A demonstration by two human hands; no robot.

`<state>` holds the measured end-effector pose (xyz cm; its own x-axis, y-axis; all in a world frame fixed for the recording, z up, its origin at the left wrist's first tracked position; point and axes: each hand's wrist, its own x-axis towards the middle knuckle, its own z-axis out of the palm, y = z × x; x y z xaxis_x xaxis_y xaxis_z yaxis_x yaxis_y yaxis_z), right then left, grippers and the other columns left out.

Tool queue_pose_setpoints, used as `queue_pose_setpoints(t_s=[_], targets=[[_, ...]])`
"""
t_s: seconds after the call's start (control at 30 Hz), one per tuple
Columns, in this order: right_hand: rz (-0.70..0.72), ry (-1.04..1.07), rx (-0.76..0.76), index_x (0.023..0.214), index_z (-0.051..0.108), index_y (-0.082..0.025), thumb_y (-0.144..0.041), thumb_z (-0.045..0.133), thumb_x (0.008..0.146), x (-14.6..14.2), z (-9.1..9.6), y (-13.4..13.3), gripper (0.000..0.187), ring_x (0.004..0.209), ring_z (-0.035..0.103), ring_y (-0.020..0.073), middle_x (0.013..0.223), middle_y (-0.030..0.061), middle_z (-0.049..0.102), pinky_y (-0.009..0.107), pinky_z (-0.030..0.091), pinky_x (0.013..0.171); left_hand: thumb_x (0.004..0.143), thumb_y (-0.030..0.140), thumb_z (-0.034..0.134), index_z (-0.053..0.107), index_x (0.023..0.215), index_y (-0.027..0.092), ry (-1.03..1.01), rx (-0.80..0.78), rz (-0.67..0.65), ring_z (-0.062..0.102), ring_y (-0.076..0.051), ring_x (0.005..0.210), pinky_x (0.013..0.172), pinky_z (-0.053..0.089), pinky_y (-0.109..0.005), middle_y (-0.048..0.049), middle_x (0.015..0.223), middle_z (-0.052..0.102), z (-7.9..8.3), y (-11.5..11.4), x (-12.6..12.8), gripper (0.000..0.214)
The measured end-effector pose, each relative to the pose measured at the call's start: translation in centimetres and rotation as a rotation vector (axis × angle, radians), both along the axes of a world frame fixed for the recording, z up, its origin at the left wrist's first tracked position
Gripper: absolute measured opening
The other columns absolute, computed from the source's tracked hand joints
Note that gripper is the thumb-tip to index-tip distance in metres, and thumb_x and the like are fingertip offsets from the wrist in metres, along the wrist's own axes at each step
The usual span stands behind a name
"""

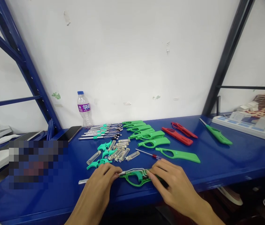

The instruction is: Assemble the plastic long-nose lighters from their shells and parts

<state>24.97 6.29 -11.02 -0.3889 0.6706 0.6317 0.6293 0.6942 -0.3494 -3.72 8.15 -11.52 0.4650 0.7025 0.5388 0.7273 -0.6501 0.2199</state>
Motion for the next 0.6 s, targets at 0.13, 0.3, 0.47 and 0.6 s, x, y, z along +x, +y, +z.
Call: queue_pose_setpoints(t_s=[0.13, 0.3, 0.47, 0.6], targets=[[0.001, 0.004, -0.001, 0.095, 0.065, -0.023, -0.020, 0.051, 0.110, 0.0, 0.0, 0.0, 0.021, 0.080, 0.061, 0.0186, 0.088, 0.0002, 0.069, 0.033, 0.042, 0.076, 0.109, 0.020, 0.037, 0.074, 0.111, 0.027, 0.009, 0.002, 0.058, 0.076, -0.020, 0.086, 0.072, 0.063, -0.028, -0.0038, 0.101, 0.075, 0.5, -0.4, 0.6, 0.037], [0.003, 0.011, 0.007, 0.093, 0.065, -0.023, -0.020, 0.052, 0.110, 0.0, -0.1, 0.0, 0.021, 0.079, 0.060, 0.0183, 0.087, 0.0000, 0.069, 0.033, 0.042, 0.074, 0.110, 0.023, 0.040, 0.072, 0.117, 0.028, -0.045, -0.038, 0.082, 0.074, -0.021, 0.093, 0.080, 0.063, -0.031, -0.0033, 0.104, 0.073, 1.1, -1.7, 1.3, 0.033], [0.003, 0.017, 0.009, 0.094, 0.067, -0.023, -0.020, 0.053, 0.110, 0.0, -0.1, 0.1, 0.021, 0.079, 0.061, 0.0178, 0.087, -0.0001, 0.069, 0.033, 0.044, 0.076, 0.110, 0.022, 0.042, 0.072, 0.119, 0.028, -0.104, -0.049, 0.058, 0.072, -0.021, 0.096, 0.082, 0.063, -0.033, -0.0044, 0.109, 0.071, 1.3, -1.8, 1.8, 0.032], [-0.011, 0.007, 0.004, 0.093, 0.069, -0.022, -0.021, 0.053, 0.110, 0.0, -0.1, 0.0, 0.023, 0.079, 0.062, 0.0181, 0.087, 0.0011, 0.070, 0.033, 0.045, 0.077, 0.108, 0.022, 0.044, 0.076, 0.111, 0.028, -0.146, -0.059, 0.029, 0.073, -0.020, 0.093, 0.079, 0.063, -0.030, -0.0051, 0.108, 0.070, 1.5, -1.6, 1.8, 0.032]])
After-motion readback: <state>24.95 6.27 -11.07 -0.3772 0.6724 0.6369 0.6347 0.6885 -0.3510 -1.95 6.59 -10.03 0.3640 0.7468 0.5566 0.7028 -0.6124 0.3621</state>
